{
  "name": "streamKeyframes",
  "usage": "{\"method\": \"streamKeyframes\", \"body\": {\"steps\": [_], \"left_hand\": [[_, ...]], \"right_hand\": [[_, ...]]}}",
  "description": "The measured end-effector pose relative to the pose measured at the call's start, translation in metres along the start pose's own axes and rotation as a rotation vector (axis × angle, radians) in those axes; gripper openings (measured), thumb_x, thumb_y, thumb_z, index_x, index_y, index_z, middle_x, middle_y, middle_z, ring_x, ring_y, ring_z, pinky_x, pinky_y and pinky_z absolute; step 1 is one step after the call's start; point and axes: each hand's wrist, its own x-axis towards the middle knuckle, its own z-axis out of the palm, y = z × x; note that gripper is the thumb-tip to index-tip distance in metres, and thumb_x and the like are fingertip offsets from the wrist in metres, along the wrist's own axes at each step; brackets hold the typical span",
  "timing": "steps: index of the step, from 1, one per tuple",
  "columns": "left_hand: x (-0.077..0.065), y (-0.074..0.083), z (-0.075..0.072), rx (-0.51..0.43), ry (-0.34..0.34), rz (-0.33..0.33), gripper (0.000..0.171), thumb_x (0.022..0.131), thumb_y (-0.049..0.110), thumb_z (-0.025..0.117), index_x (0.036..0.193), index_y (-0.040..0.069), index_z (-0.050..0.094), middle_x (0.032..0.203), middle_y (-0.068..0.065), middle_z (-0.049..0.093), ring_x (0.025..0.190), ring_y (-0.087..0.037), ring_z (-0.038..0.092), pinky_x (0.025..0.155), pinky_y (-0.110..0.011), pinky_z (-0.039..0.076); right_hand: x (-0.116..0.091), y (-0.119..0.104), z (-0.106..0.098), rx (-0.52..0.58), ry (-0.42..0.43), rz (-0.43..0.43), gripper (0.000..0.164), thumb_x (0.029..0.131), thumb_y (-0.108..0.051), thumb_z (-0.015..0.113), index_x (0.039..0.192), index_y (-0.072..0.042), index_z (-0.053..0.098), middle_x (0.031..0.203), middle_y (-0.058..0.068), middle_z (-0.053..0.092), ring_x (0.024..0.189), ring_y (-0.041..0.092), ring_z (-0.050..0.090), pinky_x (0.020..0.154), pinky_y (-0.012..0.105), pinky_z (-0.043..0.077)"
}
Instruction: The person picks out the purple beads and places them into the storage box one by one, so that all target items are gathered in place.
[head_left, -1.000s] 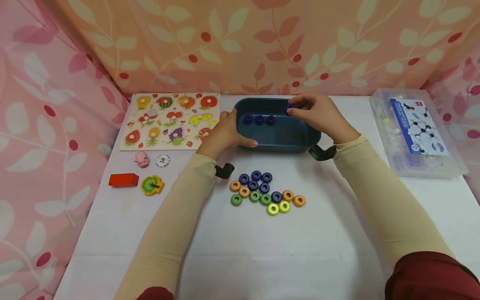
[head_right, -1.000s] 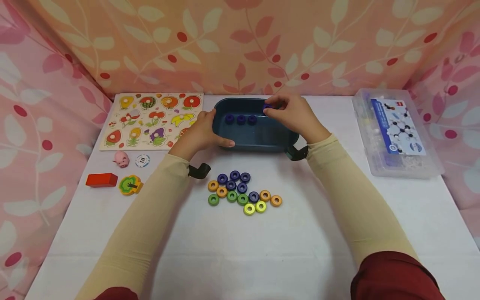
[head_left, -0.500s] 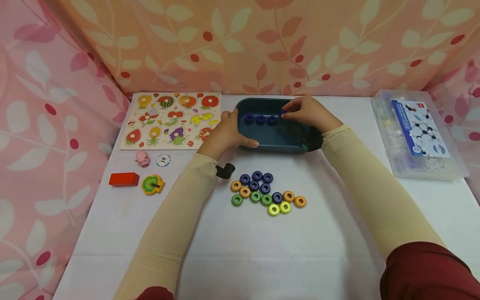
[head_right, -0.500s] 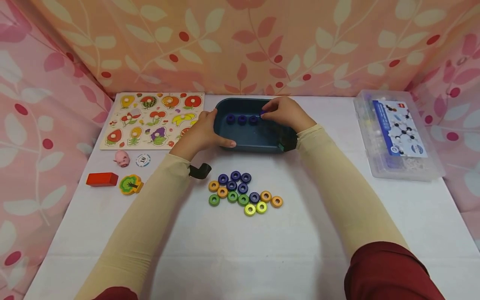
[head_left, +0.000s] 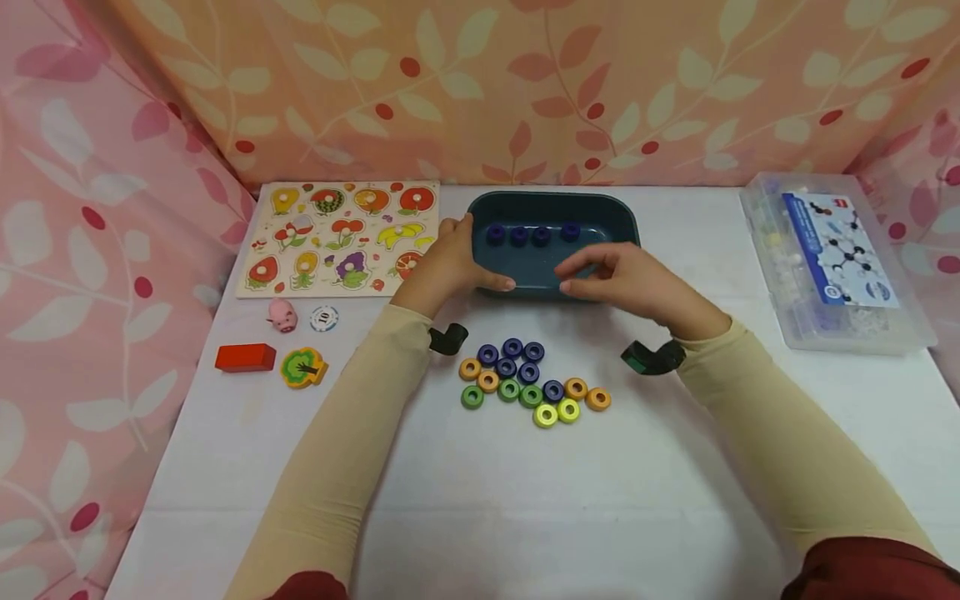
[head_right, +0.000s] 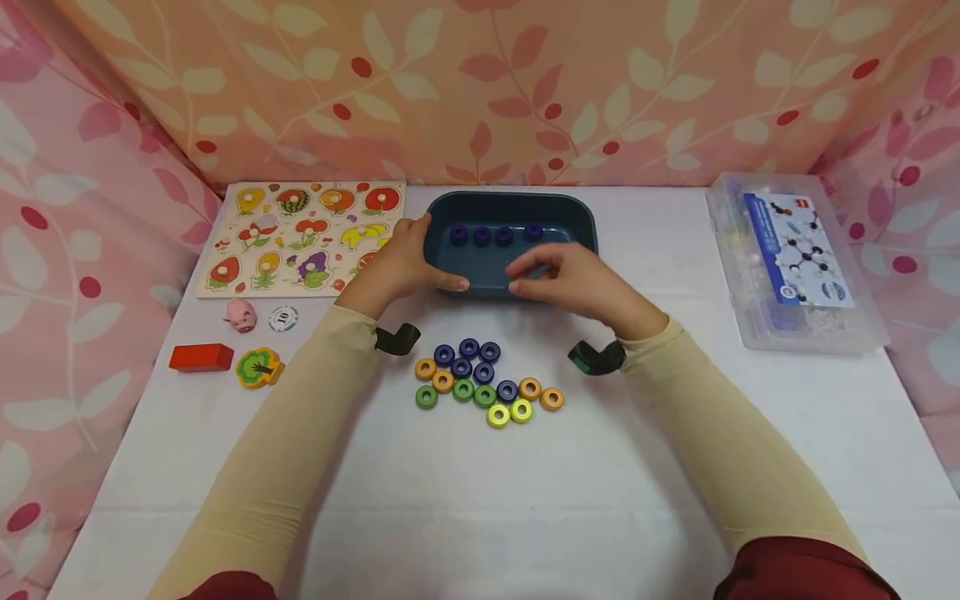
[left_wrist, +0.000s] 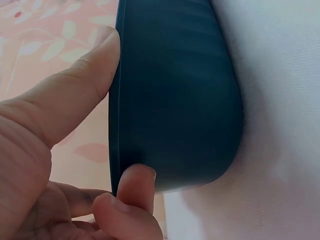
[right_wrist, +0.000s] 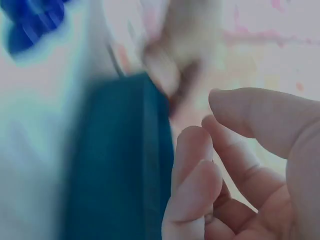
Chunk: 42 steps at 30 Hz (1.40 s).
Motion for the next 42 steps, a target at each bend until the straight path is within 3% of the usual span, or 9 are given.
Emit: {"method": "streamKeyframes", "body": {"steps": [3,8,15,19,26,29,32,37,42], "left_hand": [[0.0,0.0,-0.001,0.002,0.0,0.005,0.133,0.067,0.051,0.09,0.163,0.015,0.006,0.163,-0.016,0.017,0.14,-0.034,0.036,0.118,-0.051,0.035],[0.0,-0.001,-0.001,0.011,0.016,0.02,0.131,0.068,0.05,0.09,0.163,0.014,0.007,0.162,-0.017,0.019,0.139,-0.034,0.037,0.118,-0.052,0.034],[0.0,-0.002,0.0,0.002,0.007,0.022,0.13,0.069,0.05,0.09,0.163,0.015,0.006,0.162,-0.017,0.018,0.139,-0.034,0.037,0.118,-0.051,0.034],[0.0,-0.002,0.0,0.012,0.012,0.019,0.131,0.068,0.051,0.09,0.163,0.015,0.006,0.163,-0.016,0.017,0.141,-0.033,0.036,0.119,-0.05,0.033],[0.0,-0.002,0.0,-0.006,-0.006,0.012,0.131,0.068,0.051,0.09,0.163,0.016,0.005,0.162,-0.015,0.018,0.138,-0.033,0.037,0.118,-0.051,0.035],[0.001,-0.003,-0.001,-0.008,-0.012,0.003,0.132,0.068,0.051,0.09,0.163,0.017,0.005,0.163,-0.015,0.017,0.139,-0.033,0.036,0.118,-0.051,0.035],[0.001,-0.005,-0.001,-0.012,-0.009,0.002,0.133,0.067,0.051,0.09,0.163,0.016,0.005,0.163,-0.015,0.017,0.139,-0.033,0.035,0.118,-0.051,0.035],[0.002,-0.006,0.001,-0.021,-0.004,0.011,0.133,0.067,0.051,0.091,0.163,0.017,0.006,0.161,-0.015,0.019,0.137,-0.032,0.037,0.117,-0.052,0.036],[0.002,-0.005,0.001,-0.01,0.003,0.025,0.134,0.066,0.053,0.09,0.163,0.017,0.005,0.161,-0.015,0.02,0.136,-0.031,0.038,0.117,-0.051,0.037]], "right_hand": [[-0.009,0.007,0.025,-0.02,-0.112,-0.067,0.03,0.09,-0.03,0.077,0.116,-0.017,0.074,0.109,0.001,0.073,0.081,0.021,0.061,0.068,0.03,0.051],[-0.005,0.019,0.057,-0.061,-0.226,-0.126,0.03,0.088,-0.023,0.078,0.117,-0.016,0.073,0.115,0.001,0.072,0.082,0.012,0.064,0.075,0.028,0.053],[-0.001,0.02,0.069,-0.093,-0.228,-0.148,0.029,0.086,-0.02,0.079,0.114,-0.016,0.074,0.089,-0.003,0.073,0.072,0.012,0.062,0.071,0.03,0.052],[-0.004,0.018,0.068,-0.124,-0.201,-0.156,0.027,0.087,-0.022,0.078,0.113,-0.016,0.074,0.087,-0.004,0.072,0.073,0.01,0.062,0.07,0.028,0.052],[-0.012,-0.002,0.025,-0.154,-0.008,-0.114,0.028,0.086,-0.03,0.079,0.112,-0.021,0.074,0.091,-0.001,0.072,0.078,0.016,0.062,0.066,0.032,0.053],[-0.002,-0.011,-0.007,-0.172,0.133,-0.033,0.037,0.088,-0.041,0.076,0.119,-0.02,0.073,0.095,0.005,0.071,0.082,0.021,0.06,0.066,0.033,0.05],[0.017,-0.009,-0.032,-0.177,0.237,0.044,0.046,0.091,-0.045,0.071,0.127,-0.017,0.07,0.111,0.01,0.07,0.095,0.026,0.06,0.077,0.038,0.052],[0.053,0.007,-0.047,-0.179,0.225,0.142,0.048,0.095,-0.04,0.067,0.133,-0.011,0.065,0.13,0.017,0.065,0.118,0.033,0.057,0.102,0.05,0.049],[0.07,0.02,-0.047,-0.217,0.177,0.173,0.046,0.094,-0.035,0.068,0.131,-0.008,0.066,0.129,0.019,0.066,0.124,0.034,0.055,0.109,0.051,0.042]]}}
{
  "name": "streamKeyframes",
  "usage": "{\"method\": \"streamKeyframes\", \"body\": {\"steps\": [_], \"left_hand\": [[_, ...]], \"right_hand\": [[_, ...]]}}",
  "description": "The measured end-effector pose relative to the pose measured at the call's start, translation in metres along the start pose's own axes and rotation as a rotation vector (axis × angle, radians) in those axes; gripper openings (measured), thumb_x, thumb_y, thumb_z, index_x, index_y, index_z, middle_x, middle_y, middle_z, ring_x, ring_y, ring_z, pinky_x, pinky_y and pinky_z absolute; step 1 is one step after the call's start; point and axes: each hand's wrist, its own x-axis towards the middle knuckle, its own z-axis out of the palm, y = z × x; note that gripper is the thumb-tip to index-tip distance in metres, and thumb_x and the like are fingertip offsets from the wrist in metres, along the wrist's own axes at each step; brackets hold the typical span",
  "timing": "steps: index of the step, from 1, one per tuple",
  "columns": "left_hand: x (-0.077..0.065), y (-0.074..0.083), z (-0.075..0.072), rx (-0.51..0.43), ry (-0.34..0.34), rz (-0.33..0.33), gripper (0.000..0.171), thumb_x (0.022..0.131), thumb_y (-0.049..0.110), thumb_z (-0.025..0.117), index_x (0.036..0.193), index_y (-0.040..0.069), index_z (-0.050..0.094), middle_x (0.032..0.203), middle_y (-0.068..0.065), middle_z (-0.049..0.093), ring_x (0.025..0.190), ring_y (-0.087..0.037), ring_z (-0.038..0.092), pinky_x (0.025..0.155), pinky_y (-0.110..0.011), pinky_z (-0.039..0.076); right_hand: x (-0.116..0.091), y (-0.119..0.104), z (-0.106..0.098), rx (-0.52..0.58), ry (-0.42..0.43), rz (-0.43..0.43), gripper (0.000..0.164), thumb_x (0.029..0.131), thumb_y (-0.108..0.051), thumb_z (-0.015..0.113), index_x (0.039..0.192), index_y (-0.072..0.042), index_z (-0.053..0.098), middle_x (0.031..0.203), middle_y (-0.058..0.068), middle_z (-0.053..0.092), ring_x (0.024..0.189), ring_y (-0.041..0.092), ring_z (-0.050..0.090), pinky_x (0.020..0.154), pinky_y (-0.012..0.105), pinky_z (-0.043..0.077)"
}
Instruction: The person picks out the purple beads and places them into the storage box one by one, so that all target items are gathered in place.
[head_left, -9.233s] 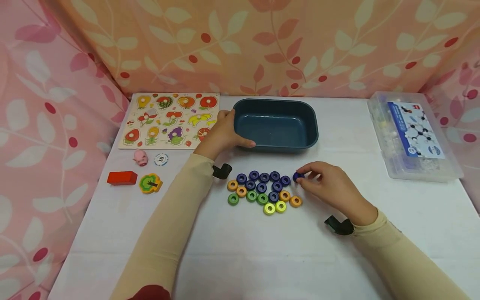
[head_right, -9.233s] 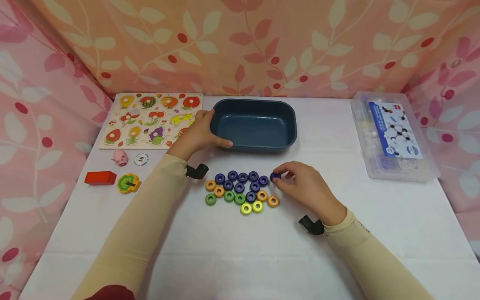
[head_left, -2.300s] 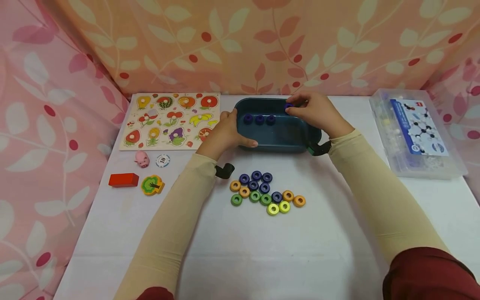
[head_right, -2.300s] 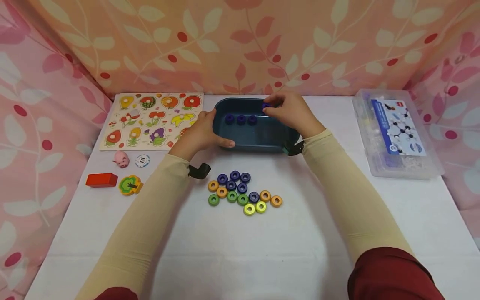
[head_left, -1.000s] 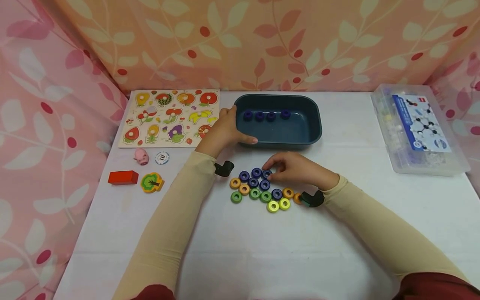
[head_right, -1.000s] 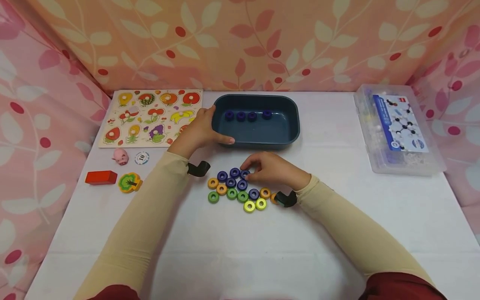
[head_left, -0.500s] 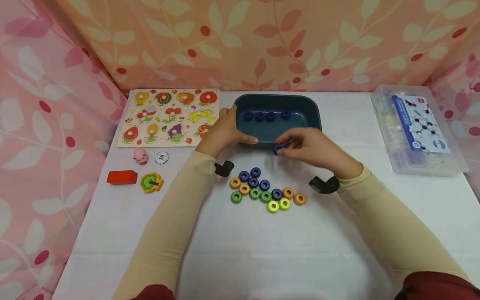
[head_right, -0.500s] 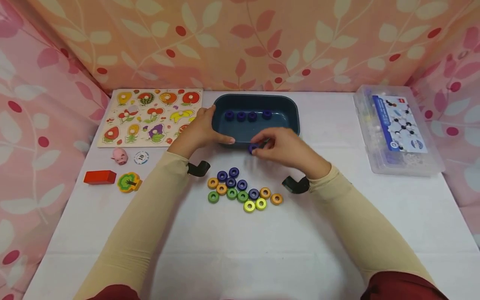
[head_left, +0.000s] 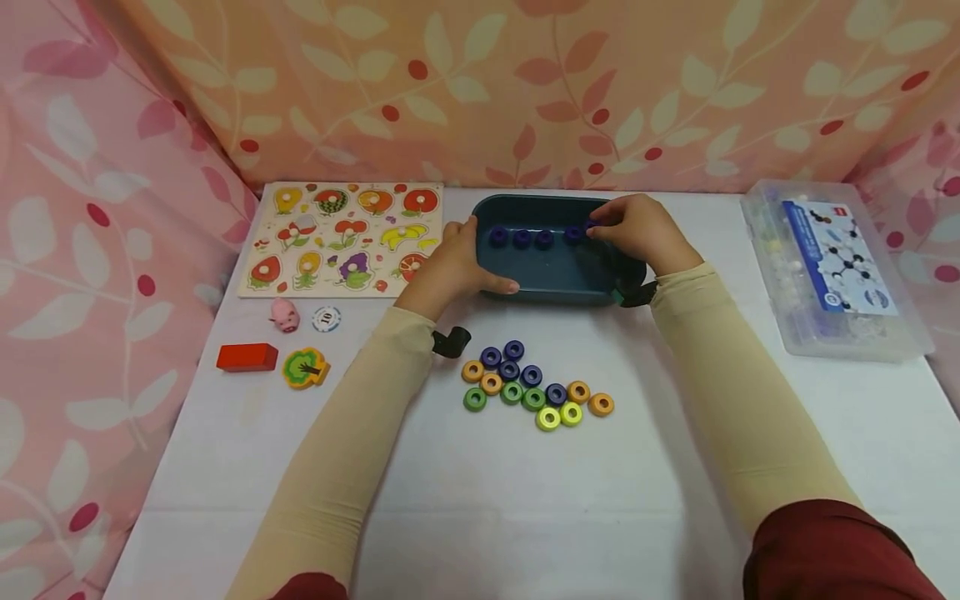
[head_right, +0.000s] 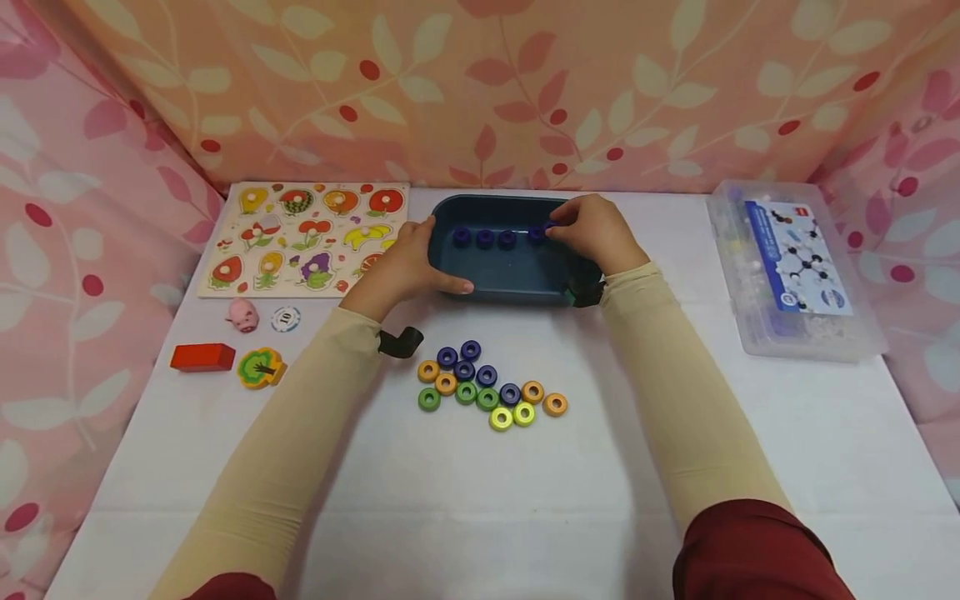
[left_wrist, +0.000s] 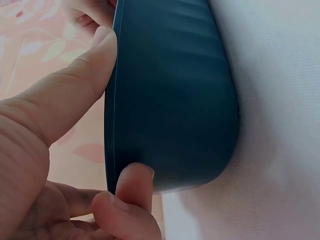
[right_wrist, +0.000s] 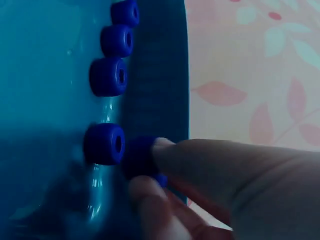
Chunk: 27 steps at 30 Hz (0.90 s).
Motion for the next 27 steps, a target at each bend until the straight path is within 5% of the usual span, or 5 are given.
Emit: {"method": "streamKeyframes", "body": {"steps": [9,16,21,27], "left_hand": [[0.0,0.002,0.003,0.0,-0.016,-0.012,0.133,0.067,0.053,0.09,0.163,0.017,0.005,0.162,-0.015,0.019,0.138,-0.032,0.037,0.117,-0.051,0.037],[-0.001,0.0,0.003,0.0,0.0,-0.009,0.131,0.068,0.051,0.09,0.163,0.017,0.006,0.161,-0.015,0.02,0.138,-0.033,0.037,0.116,-0.053,0.037],[0.0,0.0,0.002,0.003,-0.003,-0.009,0.13,0.07,0.051,0.089,0.163,0.017,0.006,0.161,-0.015,0.02,0.138,-0.033,0.037,0.116,-0.053,0.037],[0.001,0.0,0.0,0.003,-0.001,-0.008,0.132,0.068,0.052,0.089,0.163,0.016,0.004,0.163,-0.015,0.017,0.142,-0.033,0.035,0.119,-0.052,0.033]], "right_hand": [[-0.007,0.01,-0.001,0.097,-0.033,0.043,0.055,0.094,-0.046,0.065,0.137,-0.012,0.061,0.134,0.016,0.063,0.122,0.031,0.056,0.111,0.051,0.042],[-0.052,0.006,0.008,0.282,-0.04,0.023,0.055,0.093,-0.05,0.067,0.136,-0.017,0.062,0.127,0.008,0.066,0.107,0.023,0.059,0.095,0.037,0.052],[-0.095,0.007,0.043,0.222,-0.111,-0.129,0.038,0.09,-0.04,0.075,0.12,-0.017,0.073,0.106,0.001,0.071,0.087,0.021,0.058,0.07,0.028,0.05],[-0.13,0.014,0.082,0.165,-0.294,-0.327,0.023,0.086,-0.027,0.081,0.109,-0.025,0.077,0.109,-0.012,0.072,0.099,0.015,0.058,0.085,0.035,0.048]]}}
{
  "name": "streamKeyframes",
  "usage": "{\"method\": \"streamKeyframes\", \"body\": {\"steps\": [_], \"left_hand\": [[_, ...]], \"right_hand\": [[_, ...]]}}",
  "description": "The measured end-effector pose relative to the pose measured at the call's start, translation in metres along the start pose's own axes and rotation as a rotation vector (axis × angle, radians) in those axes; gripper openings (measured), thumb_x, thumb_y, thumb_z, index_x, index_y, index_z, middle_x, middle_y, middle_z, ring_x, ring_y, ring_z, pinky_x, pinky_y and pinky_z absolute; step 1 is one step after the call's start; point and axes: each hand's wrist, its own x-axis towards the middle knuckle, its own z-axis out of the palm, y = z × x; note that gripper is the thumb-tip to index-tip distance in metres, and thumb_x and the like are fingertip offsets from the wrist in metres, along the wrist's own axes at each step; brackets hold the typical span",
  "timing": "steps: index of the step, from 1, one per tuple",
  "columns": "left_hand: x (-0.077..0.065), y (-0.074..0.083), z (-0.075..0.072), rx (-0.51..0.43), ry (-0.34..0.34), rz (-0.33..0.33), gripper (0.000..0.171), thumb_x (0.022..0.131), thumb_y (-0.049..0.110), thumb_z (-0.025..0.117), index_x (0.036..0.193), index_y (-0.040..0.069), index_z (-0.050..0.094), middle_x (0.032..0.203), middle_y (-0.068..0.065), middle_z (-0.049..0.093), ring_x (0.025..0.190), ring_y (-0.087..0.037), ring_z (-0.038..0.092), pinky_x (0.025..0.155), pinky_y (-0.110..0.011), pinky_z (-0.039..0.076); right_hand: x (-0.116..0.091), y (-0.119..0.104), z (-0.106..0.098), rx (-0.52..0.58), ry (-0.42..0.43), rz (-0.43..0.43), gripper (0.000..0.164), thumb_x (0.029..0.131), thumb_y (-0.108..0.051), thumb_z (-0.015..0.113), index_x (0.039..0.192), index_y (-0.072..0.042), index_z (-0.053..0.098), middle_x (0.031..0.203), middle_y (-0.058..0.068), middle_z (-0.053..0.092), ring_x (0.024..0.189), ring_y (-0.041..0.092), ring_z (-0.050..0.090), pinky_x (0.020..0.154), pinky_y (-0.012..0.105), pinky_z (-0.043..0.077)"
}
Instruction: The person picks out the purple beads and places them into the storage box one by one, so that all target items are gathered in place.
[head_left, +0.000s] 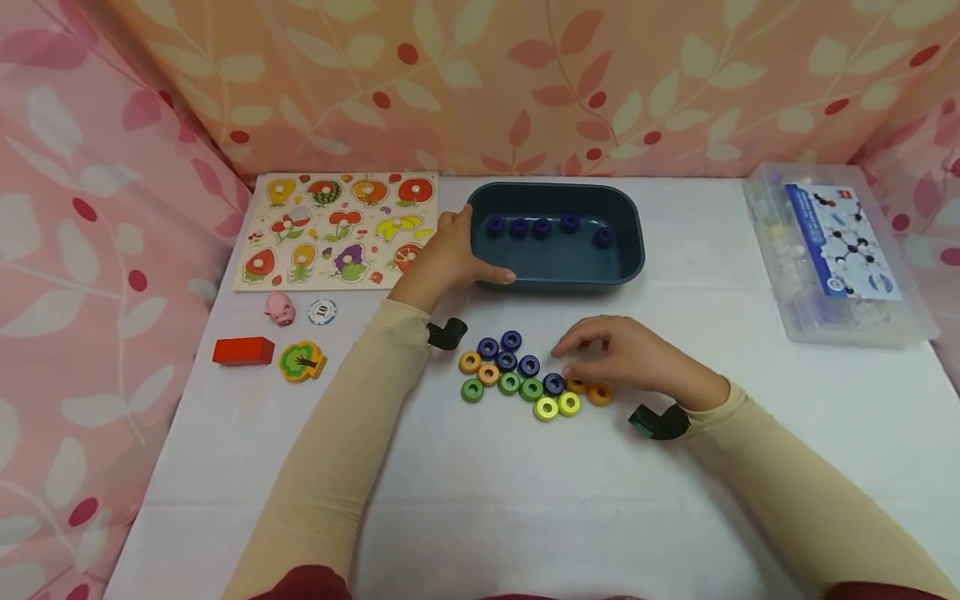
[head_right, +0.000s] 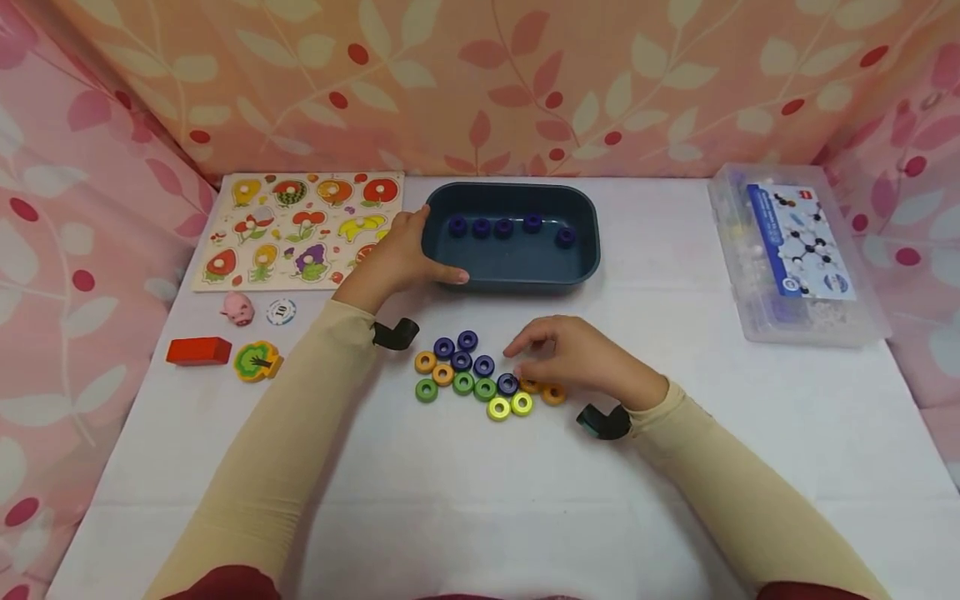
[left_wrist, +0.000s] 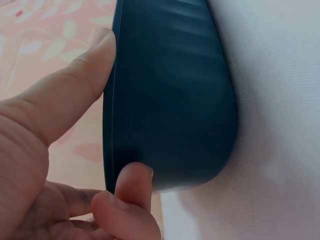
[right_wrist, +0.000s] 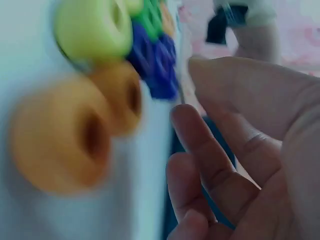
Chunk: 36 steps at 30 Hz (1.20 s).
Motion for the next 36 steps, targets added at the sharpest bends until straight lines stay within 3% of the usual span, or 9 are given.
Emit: {"method": "streamKeyframes", "body": {"steps": [4,16,24,27,31,36], "left_hand": [[0.001,0.0,0.0,0.011,0.001,0.001,0.133,0.068,0.053,0.089,0.163,0.016,0.004,0.164,-0.015,0.016,0.143,-0.033,0.034,0.119,-0.051,0.032],[0.001,0.001,0.0,0.011,-0.005,0.0,0.133,0.068,0.052,0.089,0.163,0.016,0.003,0.164,-0.014,0.015,0.142,-0.032,0.034,0.12,-0.05,0.032],[0.001,0.0,0.0,0.014,-0.003,-0.002,0.133,0.068,0.053,0.089,0.163,0.017,0.003,0.165,-0.014,0.015,0.143,-0.032,0.033,0.12,-0.05,0.031],[0.0,0.001,0.0,0.019,-0.005,-0.004,0.132,0.069,0.053,0.089,0.163,0.017,0.003,0.165,-0.014,0.014,0.144,-0.032,0.033,0.12,-0.05,0.031],[0.0,0.001,0.0,0.02,-0.006,-0.002,0.132,0.069,0.053,0.088,0.163,0.017,0.003,0.165,-0.015,0.015,0.142,-0.032,0.034,0.12,-0.05,0.032],[0.001,-0.001,0.0,0.006,-0.004,0.005,0.132,0.069,0.052,0.089,0.163,0.016,0.004,0.163,-0.015,0.017,0.141,-0.032,0.035,0.119,-0.051,0.033]], "right_hand": [[-0.007,0.002,0.014,0.004,-0.025,-0.014,0.021,0.085,-0.024,0.081,0.103,-0.031,0.078,0.109,-0.018,0.071,0.107,0.013,0.056,0.096,0.04,0.043],[0.004,0.005,0.021,-0.087,-0.007,-0.061,0.023,0.088,-0.026,0.078,0.111,-0.029,0.075,0.113,-0.013,0.071,0.106,0.013,0.058,0.094,0.038,0.046],[0.009,0.003,0.018,-0.025,-0.018,-0.039,0.028,0.086,-0.026,0.081,0.112,-0.029,0.073,0.105,-0.012,0.069,0.084,0.014,0.057,0.072,0.025,0.049],[0.013,-0.004,0.006,-0.032,0.025,-0.059,0.028,0.086,-0.025,0.081,0.113,-0.026,0.073,0.103,-0.011,0.07,0.084,0.013,0.059,0.074,0.026,0.051],[0.023,-0.017,-0.025,-0.039,0.145,-0.05,0.03,0.086,-0.028,0.081,0.115,-0.021,0.074,0.101,-0.002,0.07,0.088,0.015,0.062,0.077,0.027,0.053],[0.051,-0.024,-0.07,-0.051,0.277,0.092,0.038,0.089,-0.036,0.076,0.123,-0.019,0.071,0.109,0.006,0.068,0.094,0.02,0.061,0.076,0.028,0.052]]}}
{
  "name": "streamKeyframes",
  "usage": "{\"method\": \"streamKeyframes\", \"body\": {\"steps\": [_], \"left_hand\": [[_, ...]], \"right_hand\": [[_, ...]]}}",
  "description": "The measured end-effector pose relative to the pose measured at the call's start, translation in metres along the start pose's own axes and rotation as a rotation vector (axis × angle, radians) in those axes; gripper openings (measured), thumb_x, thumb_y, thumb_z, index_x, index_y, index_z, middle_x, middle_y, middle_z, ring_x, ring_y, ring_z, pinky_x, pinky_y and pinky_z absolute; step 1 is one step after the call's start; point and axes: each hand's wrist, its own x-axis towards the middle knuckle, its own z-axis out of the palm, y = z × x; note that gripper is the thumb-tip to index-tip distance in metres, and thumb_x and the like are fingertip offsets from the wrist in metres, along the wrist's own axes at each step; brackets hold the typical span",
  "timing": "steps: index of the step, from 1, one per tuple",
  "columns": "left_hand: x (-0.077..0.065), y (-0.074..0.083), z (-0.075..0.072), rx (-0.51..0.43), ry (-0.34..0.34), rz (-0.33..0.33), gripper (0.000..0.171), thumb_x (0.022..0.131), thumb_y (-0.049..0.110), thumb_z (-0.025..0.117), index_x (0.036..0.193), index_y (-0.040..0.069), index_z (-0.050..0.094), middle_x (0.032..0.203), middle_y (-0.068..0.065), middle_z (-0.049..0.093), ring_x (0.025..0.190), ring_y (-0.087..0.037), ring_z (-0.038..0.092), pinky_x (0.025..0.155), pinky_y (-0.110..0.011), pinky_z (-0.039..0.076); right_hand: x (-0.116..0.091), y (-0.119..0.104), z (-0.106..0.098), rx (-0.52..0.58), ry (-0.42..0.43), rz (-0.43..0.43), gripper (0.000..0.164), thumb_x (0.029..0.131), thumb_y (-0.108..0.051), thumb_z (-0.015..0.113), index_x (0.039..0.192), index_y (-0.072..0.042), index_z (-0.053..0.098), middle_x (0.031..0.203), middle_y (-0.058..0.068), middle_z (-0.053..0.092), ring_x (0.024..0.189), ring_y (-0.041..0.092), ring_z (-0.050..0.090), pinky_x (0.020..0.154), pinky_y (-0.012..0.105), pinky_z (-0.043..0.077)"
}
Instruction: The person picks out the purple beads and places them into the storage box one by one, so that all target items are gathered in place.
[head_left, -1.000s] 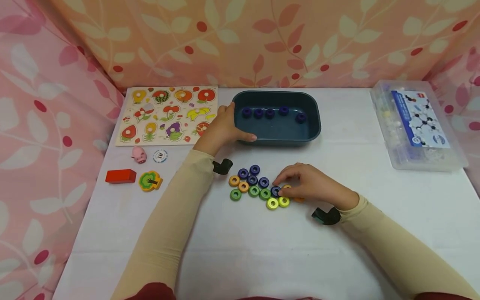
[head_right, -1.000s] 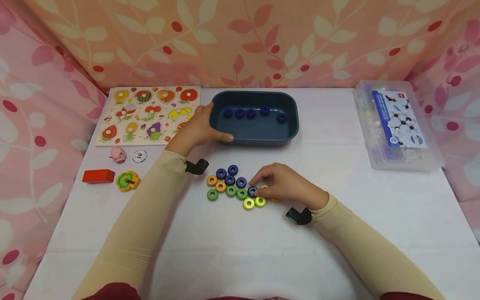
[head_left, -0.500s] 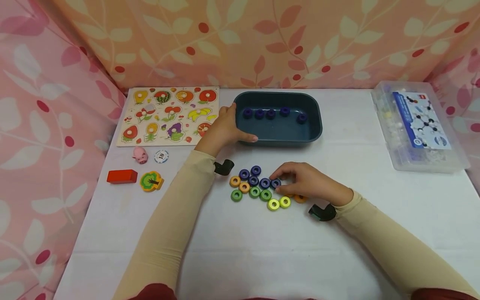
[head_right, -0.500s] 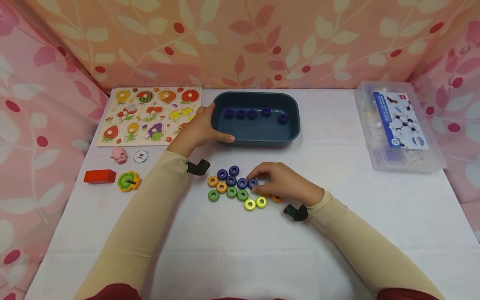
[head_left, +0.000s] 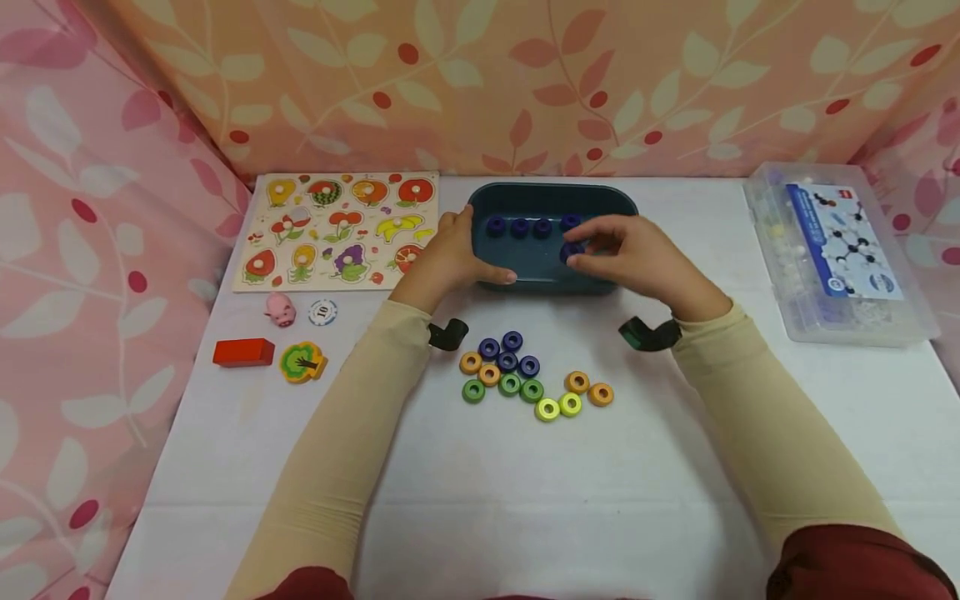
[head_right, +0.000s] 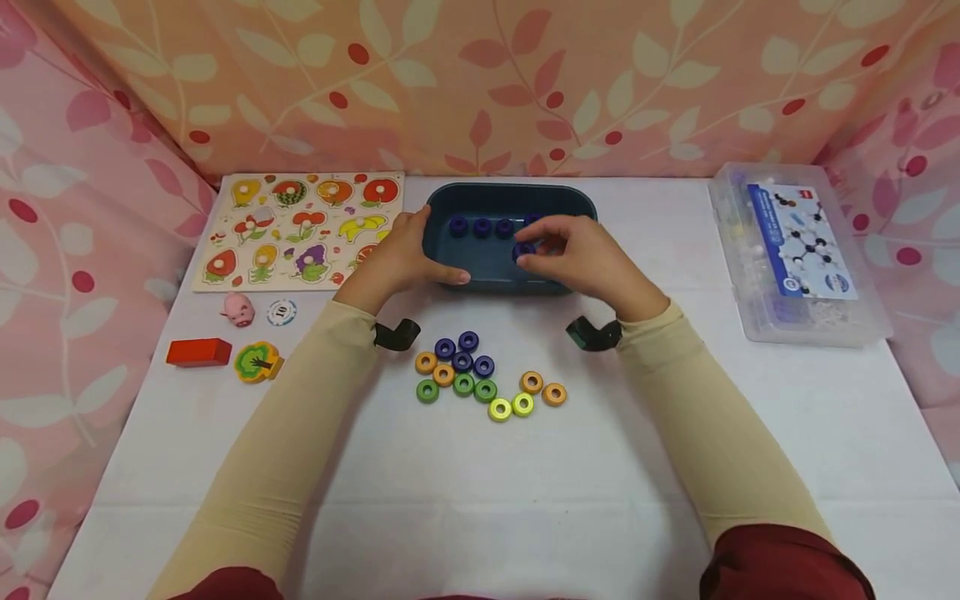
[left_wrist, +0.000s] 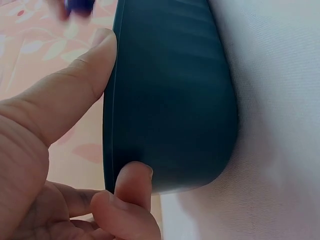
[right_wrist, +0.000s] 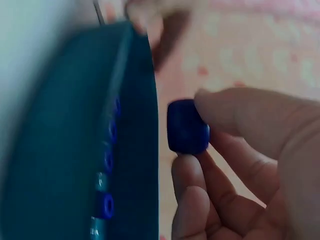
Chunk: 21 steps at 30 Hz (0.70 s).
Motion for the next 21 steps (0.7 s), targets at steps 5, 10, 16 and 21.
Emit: {"method": "streamKeyframes", "body": {"steps": [5,10,16,21], "left_hand": [[0.0,-0.001,0.001,-0.019,-0.011,-0.004,0.132,0.068,0.051,0.09,0.163,0.017,0.004,0.162,-0.015,0.019,0.139,-0.033,0.035,0.119,-0.051,0.033],[-0.001,0.0,0.003,-0.018,-0.016,-0.012,0.133,0.068,0.052,0.09,0.163,0.018,0.004,0.163,-0.014,0.017,0.141,-0.033,0.034,0.12,-0.051,0.032],[-0.001,0.0,0.001,-0.012,-0.009,-0.013,0.131,0.069,0.052,0.089,0.163,0.018,0.004,0.163,-0.014,0.018,0.141,-0.033,0.034,0.119,-0.052,0.033],[-0.001,0.0,0.0,-0.009,-0.004,-0.011,0.131,0.069,0.052,0.089,0.163,0.019,0.004,0.163,-0.014,0.018,0.14,-0.033,0.034,0.118,-0.053,0.034]], "right_hand": [[0.039,0.01,-0.011,0.016,0.029,0.087,0.046,0.091,-0.038,0.073,0.131,-0.017,0.067,0.121,0.01,0.068,0.104,0.02,0.06,0.087,0.029,0.049],[0.062,0.026,-0.004,0.054,0.011,0.123,0.044,0.091,-0.033,0.074,0.13,-0.015,0.068,0.126,0.012,0.068,0.109,0.02,0.059,0.095,0.031,0.046],[0.073,0.036,0.005,0.019,-0.02,0.12,0.042,0.091,-0.029,0.074,0.129,-0.012,0.068,0.127,0.014,0.067,0.113,0.025,0.058,0.101,0.041,0.046],[0.07,0.036,0.003,0.001,-0.034,0.128,0.043,0.092,-0.032,0.072,0.13,-0.014,0.067,0.132,0.013,0.065,0.121,0.026,0.055,0.106,0.045,0.044]]}}
